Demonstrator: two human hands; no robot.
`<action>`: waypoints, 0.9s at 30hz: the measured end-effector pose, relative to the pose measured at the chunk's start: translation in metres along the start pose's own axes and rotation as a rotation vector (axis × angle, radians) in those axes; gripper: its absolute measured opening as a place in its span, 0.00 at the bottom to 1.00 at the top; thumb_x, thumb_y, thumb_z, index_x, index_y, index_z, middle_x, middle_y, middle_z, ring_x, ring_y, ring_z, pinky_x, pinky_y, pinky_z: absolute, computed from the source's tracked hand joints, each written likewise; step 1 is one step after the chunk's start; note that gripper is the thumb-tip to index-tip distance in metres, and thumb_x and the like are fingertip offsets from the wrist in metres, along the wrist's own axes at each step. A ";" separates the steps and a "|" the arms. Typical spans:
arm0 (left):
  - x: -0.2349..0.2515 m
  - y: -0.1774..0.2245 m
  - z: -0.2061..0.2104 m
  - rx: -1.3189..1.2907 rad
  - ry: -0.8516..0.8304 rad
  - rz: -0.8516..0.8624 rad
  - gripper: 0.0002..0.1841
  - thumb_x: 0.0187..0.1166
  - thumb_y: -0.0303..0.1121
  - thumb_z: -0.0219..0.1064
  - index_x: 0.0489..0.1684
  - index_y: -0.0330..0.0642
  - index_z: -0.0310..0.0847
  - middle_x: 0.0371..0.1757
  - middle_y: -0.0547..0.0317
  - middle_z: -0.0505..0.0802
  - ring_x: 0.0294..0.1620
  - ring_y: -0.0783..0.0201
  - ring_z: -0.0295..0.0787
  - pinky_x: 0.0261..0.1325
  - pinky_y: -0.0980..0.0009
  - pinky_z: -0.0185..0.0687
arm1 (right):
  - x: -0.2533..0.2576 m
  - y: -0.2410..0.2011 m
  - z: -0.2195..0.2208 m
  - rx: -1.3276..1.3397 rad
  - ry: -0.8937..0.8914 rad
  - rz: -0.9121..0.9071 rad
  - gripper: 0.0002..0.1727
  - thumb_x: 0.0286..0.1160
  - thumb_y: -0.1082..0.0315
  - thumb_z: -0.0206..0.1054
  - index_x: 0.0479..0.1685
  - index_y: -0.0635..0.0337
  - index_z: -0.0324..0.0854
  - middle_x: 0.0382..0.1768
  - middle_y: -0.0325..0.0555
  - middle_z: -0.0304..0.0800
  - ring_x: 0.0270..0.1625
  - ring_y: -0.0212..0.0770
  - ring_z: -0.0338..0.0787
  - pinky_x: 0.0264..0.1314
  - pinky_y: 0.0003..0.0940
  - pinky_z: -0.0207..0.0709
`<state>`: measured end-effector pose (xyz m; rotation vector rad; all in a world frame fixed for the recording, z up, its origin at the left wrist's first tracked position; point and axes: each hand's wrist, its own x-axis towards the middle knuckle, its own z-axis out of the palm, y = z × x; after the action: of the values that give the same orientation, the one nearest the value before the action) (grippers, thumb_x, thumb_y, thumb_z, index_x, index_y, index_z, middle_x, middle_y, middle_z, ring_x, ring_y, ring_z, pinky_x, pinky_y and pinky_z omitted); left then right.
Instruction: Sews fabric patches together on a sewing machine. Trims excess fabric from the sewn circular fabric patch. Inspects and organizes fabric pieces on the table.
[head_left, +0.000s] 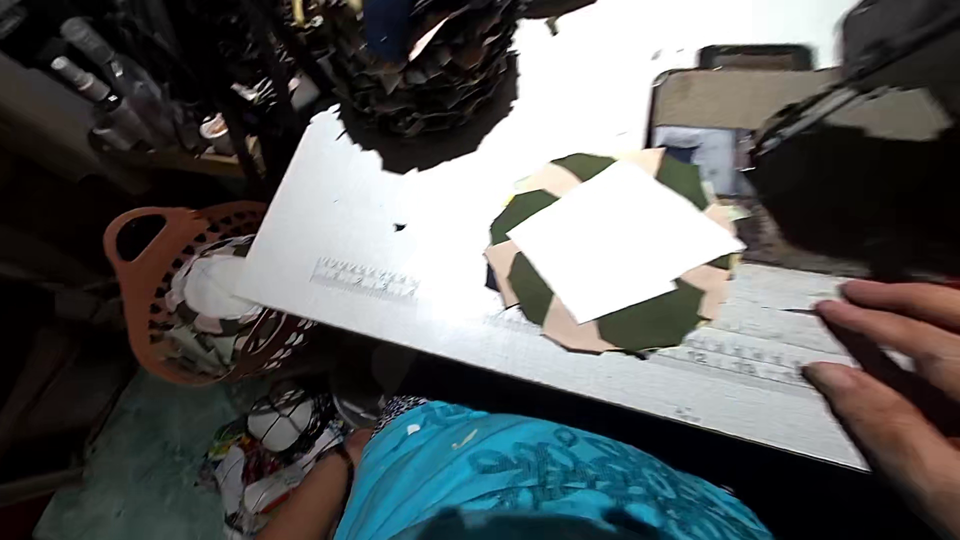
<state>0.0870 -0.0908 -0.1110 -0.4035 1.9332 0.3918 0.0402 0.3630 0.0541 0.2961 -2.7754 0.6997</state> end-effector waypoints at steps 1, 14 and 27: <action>0.001 0.002 -0.009 0.069 0.034 0.024 0.26 0.95 0.35 0.47 0.91 0.38 0.59 0.90 0.43 0.68 0.92 0.45 0.60 0.92 0.48 0.51 | -0.001 0.004 0.000 -0.028 0.023 -0.020 0.30 0.81 0.52 0.60 0.68 0.71 0.83 0.74 0.68 0.78 0.79 0.64 0.76 0.82 0.58 0.66; -0.159 0.097 -0.170 0.088 -0.024 1.640 0.14 0.89 0.40 0.61 0.54 0.44 0.90 0.56 0.60 0.95 0.63 0.69 0.89 0.69 0.69 0.85 | 0.023 -0.014 -0.013 0.088 0.175 -0.029 0.20 0.84 0.59 0.59 0.60 0.62 0.88 0.65 0.49 0.87 0.68 0.35 0.86 0.70 0.30 0.81; -0.125 0.271 -0.183 0.674 0.643 1.779 0.18 0.88 0.38 0.59 0.71 0.47 0.86 0.78 0.55 0.85 0.87 0.49 0.70 0.87 0.51 0.67 | 0.074 -0.026 0.015 -0.035 0.053 -0.338 0.19 0.78 0.74 0.56 0.59 0.62 0.90 0.63 0.52 0.88 0.69 0.50 0.86 0.72 0.44 0.81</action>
<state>-0.1373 0.0809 0.0961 1.9644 2.3775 0.6708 -0.0257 0.3234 0.0754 0.7071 -2.5912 0.5641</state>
